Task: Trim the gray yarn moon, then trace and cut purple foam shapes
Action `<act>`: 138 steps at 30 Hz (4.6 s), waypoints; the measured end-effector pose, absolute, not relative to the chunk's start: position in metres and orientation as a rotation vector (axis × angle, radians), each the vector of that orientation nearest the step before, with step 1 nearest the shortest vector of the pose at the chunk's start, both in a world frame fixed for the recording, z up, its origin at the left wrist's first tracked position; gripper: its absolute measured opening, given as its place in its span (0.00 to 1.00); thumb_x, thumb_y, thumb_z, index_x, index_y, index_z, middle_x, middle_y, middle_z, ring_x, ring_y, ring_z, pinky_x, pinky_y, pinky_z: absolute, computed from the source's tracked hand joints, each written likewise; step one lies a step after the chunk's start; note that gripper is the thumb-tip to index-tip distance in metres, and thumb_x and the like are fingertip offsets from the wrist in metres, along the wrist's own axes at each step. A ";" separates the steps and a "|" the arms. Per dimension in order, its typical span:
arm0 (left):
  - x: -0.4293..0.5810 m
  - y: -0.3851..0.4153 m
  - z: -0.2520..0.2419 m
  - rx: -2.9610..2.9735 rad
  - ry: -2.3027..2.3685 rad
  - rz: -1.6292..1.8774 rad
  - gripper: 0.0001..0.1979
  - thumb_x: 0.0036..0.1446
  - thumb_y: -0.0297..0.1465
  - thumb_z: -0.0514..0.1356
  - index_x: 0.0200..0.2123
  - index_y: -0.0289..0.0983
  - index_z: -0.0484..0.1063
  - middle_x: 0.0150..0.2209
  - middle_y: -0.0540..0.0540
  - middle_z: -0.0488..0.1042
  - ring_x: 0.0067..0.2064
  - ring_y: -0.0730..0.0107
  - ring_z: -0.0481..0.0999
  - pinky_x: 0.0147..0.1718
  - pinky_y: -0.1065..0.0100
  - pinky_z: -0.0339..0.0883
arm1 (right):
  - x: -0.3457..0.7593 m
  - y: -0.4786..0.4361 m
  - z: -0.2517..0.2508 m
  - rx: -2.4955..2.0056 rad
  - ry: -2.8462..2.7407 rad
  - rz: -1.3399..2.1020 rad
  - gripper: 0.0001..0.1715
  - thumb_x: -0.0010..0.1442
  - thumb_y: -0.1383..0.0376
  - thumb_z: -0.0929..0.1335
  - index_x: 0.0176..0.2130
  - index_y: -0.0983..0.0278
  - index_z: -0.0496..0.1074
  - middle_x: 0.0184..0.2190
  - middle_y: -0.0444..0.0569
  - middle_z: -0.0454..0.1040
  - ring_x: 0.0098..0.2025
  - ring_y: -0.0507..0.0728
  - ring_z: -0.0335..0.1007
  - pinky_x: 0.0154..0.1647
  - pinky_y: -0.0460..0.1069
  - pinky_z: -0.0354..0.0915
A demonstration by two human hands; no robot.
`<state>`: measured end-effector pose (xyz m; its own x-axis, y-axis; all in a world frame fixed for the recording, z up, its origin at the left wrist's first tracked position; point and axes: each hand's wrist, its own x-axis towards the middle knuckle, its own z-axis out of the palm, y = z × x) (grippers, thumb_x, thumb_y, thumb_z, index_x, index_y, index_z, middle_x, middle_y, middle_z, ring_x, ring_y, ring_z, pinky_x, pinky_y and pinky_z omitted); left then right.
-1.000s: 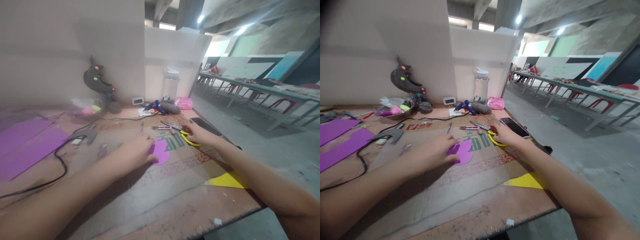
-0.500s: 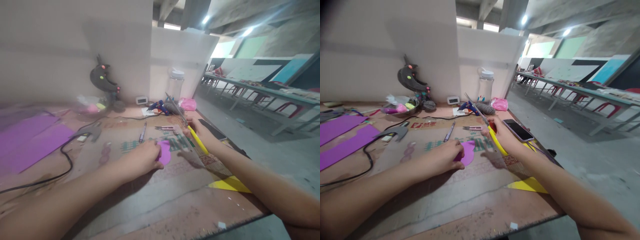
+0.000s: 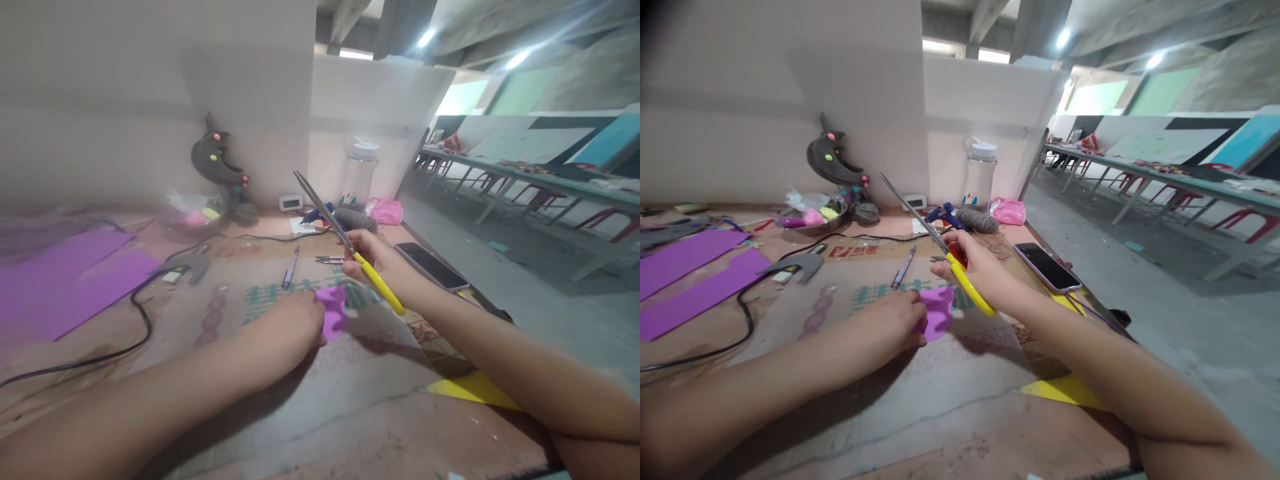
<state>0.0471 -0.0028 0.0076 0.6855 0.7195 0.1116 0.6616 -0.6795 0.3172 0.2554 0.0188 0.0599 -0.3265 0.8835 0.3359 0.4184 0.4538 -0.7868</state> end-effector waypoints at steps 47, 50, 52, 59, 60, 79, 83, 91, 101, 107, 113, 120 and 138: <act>0.000 0.039 0.101 1.981 0.929 0.874 0.07 0.64 0.34 0.56 0.38 0.39 0.71 0.27 0.52 0.76 0.30 0.70 0.76 0.32 0.69 0.68 | 0.244 -0.016 0.035 -0.987 -1.749 1.132 0.31 0.58 0.38 0.68 0.46 0.59 0.64 0.37 0.47 0.64 0.37 0.55 0.65 0.32 0.48 0.64; 0.006 0.033 0.101 2.013 0.881 0.806 0.06 0.63 0.31 0.55 0.37 0.38 0.72 0.26 0.52 0.75 0.29 0.70 0.74 0.30 0.69 0.67 | 0.242 -0.019 0.038 -0.958 -1.769 1.128 0.32 0.57 0.37 0.67 0.45 0.58 0.64 0.36 0.46 0.63 0.36 0.56 0.65 0.34 0.49 0.65; 0.008 0.029 0.101 2.046 0.890 0.785 0.07 0.64 0.31 0.54 0.35 0.37 0.71 0.26 0.52 0.75 0.29 0.71 0.74 0.30 0.69 0.66 | 0.242 -0.019 0.040 -0.951 -1.785 1.117 0.32 0.57 0.36 0.67 0.45 0.58 0.64 0.35 0.45 0.62 0.36 0.55 0.64 0.34 0.49 0.66; 0.010 0.027 0.101 2.060 0.879 0.824 0.18 0.68 0.42 0.52 0.30 0.36 0.68 0.23 0.54 0.67 0.25 0.75 0.67 0.25 0.72 0.60 | 0.244 -0.018 0.036 -0.943 -1.784 1.128 0.32 0.57 0.38 0.68 0.44 0.59 0.64 0.37 0.47 0.66 0.39 0.57 0.66 0.34 0.48 0.67; 0.010 0.027 0.101 2.067 0.882 0.823 0.19 0.68 0.42 0.51 0.29 0.37 0.67 0.22 0.54 0.66 0.24 0.76 0.66 0.25 0.72 0.60 | 0.244 -0.018 0.035 -0.945 -1.787 1.132 0.32 0.57 0.37 0.68 0.45 0.60 0.64 0.36 0.47 0.66 0.39 0.57 0.66 0.35 0.48 0.67; 0.013 0.025 0.103 2.033 0.912 0.787 0.19 0.68 0.43 0.51 0.29 0.37 0.66 0.21 0.53 0.67 0.23 0.74 0.67 0.24 0.71 0.60 | 0.243 -0.019 0.040 -1.006 -1.788 1.062 0.33 0.56 0.37 0.68 0.43 0.60 0.65 0.33 0.46 0.66 0.37 0.56 0.66 0.36 0.49 0.66; 0.014 0.025 0.101 1.918 0.871 0.777 0.18 0.67 0.44 0.53 0.30 0.38 0.66 0.21 0.54 0.67 0.22 0.74 0.67 0.23 0.72 0.60 | 0.242 -0.019 0.040 -0.993 -1.759 1.092 0.33 0.56 0.37 0.68 0.43 0.61 0.65 0.34 0.45 0.65 0.33 0.53 0.63 0.33 0.48 0.64; 0.015 0.028 0.098 1.912 0.877 0.767 0.19 0.67 0.45 0.53 0.31 0.37 0.66 0.21 0.53 0.69 0.22 0.73 0.68 0.23 0.72 0.61 | 0.241 -0.021 0.047 -0.970 -1.729 1.183 0.34 0.55 0.37 0.69 0.43 0.62 0.65 0.30 0.41 0.62 0.26 0.48 0.54 0.26 0.46 0.56; 0.018 0.028 0.092 1.741 0.822 0.784 0.18 0.65 0.46 0.56 0.34 0.37 0.68 0.22 0.53 0.70 0.23 0.75 0.70 0.22 0.74 0.61 | 0.241 -0.020 0.042 -0.960 -1.727 1.149 0.33 0.57 0.38 0.69 0.44 0.62 0.63 0.32 0.42 0.60 0.26 0.48 0.54 0.26 0.46 0.56; 0.024 0.021 0.090 1.715 0.792 0.796 0.19 0.64 0.48 0.56 0.34 0.37 0.69 0.23 0.52 0.72 0.23 0.74 0.70 0.23 0.73 0.63 | 0.242 -0.021 0.033 -0.895 -1.667 1.185 0.29 0.59 0.42 0.69 0.44 0.62 0.64 0.31 0.41 0.59 0.25 0.47 0.51 0.22 0.44 0.52; 0.026 0.024 0.085 1.716 0.781 0.798 0.19 0.64 0.48 0.56 0.33 0.37 0.68 0.22 0.51 0.73 0.22 0.73 0.70 0.24 0.71 0.65 | 0.242 -0.021 0.034 -0.901 -1.630 1.234 0.29 0.59 0.42 0.70 0.43 0.61 0.64 0.27 0.38 0.56 0.22 0.46 0.49 0.19 0.43 0.50; 0.024 0.027 0.083 1.702 0.772 0.799 0.19 0.65 0.47 0.56 0.33 0.37 0.68 0.23 0.51 0.73 0.23 0.74 0.70 0.25 0.72 0.65 | 0.242 -0.021 0.037 -0.914 -1.644 1.249 0.29 0.58 0.41 0.70 0.42 0.62 0.63 0.24 0.36 0.56 0.21 0.46 0.48 0.19 0.44 0.49; 0.029 0.025 0.084 1.695 0.740 0.819 0.21 0.61 0.51 0.58 0.32 0.38 0.67 0.22 0.51 0.73 0.22 0.72 0.70 0.22 0.71 0.63 | 0.239 -0.021 0.032 -0.934 -1.611 1.238 0.32 0.57 0.40 0.70 0.44 0.61 0.63 0.27 0.37 0.56 0.21 0.45 0.47 0.18 0.44 0.48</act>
